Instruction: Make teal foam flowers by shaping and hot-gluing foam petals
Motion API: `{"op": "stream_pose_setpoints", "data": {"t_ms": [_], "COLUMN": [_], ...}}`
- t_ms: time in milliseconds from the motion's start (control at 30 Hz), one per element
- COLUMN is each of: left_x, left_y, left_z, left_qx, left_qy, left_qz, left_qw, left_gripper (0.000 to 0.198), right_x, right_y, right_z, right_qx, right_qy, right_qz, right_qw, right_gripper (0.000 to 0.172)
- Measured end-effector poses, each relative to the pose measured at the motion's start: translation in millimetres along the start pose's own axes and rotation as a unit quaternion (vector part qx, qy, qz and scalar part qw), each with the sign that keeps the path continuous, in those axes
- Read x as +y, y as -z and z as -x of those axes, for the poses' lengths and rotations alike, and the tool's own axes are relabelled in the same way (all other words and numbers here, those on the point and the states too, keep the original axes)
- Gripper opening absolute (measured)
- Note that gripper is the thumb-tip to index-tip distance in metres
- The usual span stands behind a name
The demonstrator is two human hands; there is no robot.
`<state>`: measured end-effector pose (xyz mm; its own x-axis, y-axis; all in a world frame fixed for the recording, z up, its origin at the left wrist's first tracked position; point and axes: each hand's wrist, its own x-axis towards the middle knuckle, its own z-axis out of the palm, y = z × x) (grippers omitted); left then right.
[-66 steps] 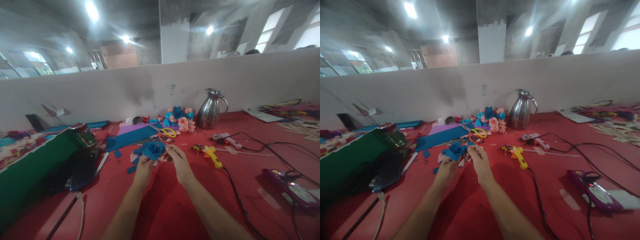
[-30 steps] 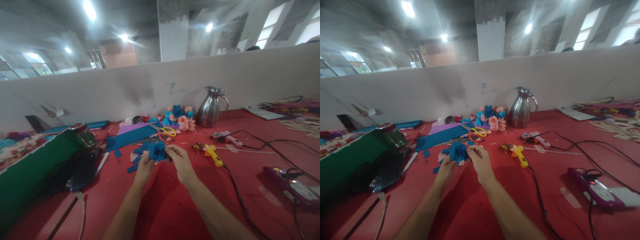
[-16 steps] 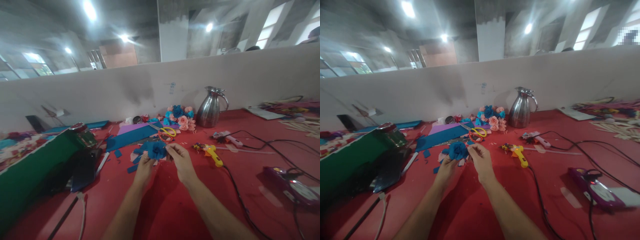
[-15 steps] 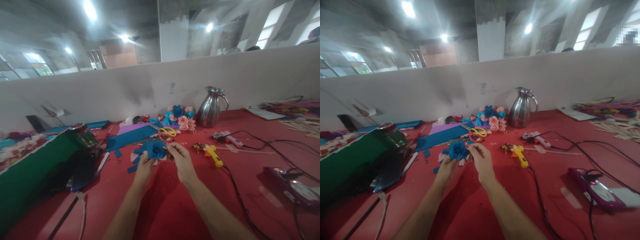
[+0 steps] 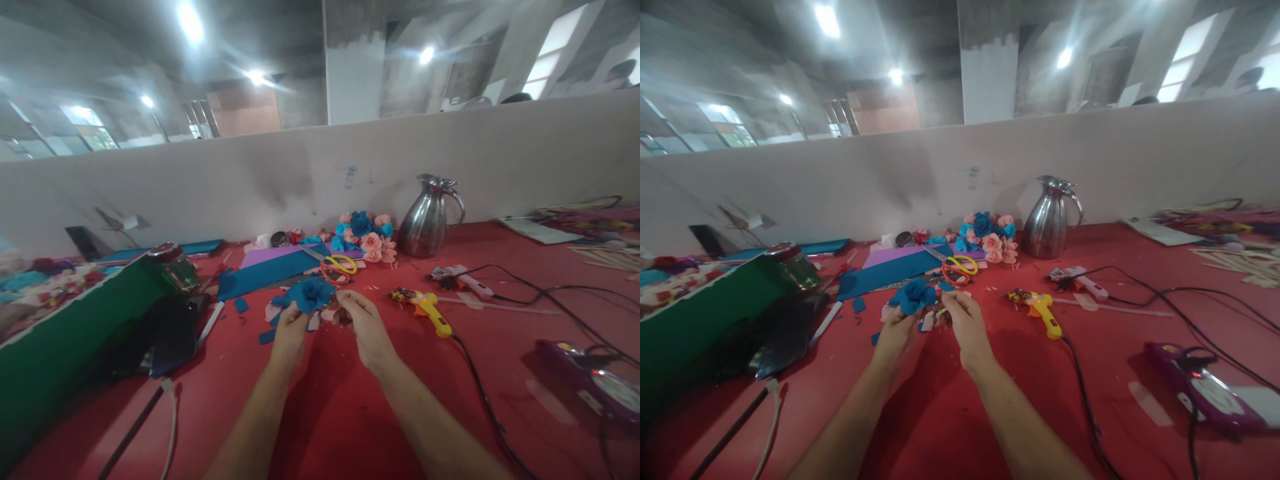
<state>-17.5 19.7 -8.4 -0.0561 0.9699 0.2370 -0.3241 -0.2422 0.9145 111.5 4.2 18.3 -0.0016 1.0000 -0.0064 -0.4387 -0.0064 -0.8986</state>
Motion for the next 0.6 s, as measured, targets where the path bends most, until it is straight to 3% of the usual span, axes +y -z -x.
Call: {"op": "stream_pose_setpoints", "data": {"t_ms": [200,400,600], "left_x": [-2.8,-1.0,-2.5], "left_y": [4.0,2.8,3.9], "left_z": [1.7,2.6,2.4], "left_qx": [-0.001,-0.015,0.021], "left_qy": [0.0,0.003,0.023], "left_qz": [-0.01,-0.032,-0.022], "left_qw": [1.0,0.999,0.999], "left_gripper": [0.013,0.011,0.008], "right_x": [-0.6,0.5,2.5], "right_y": [-1.9,-1.3,-1.0], "right_z": [1.1,0.5,0.2], "right_qx": [-0.029,-0.003,0.023], "right_qy": [0.026,0.02,0.003], "right_qz": [0.043,0.006,-0.011], "right_qw": [0.998,1.0,1.0], "right_gripper": [0.022,0.021,0.023]}}
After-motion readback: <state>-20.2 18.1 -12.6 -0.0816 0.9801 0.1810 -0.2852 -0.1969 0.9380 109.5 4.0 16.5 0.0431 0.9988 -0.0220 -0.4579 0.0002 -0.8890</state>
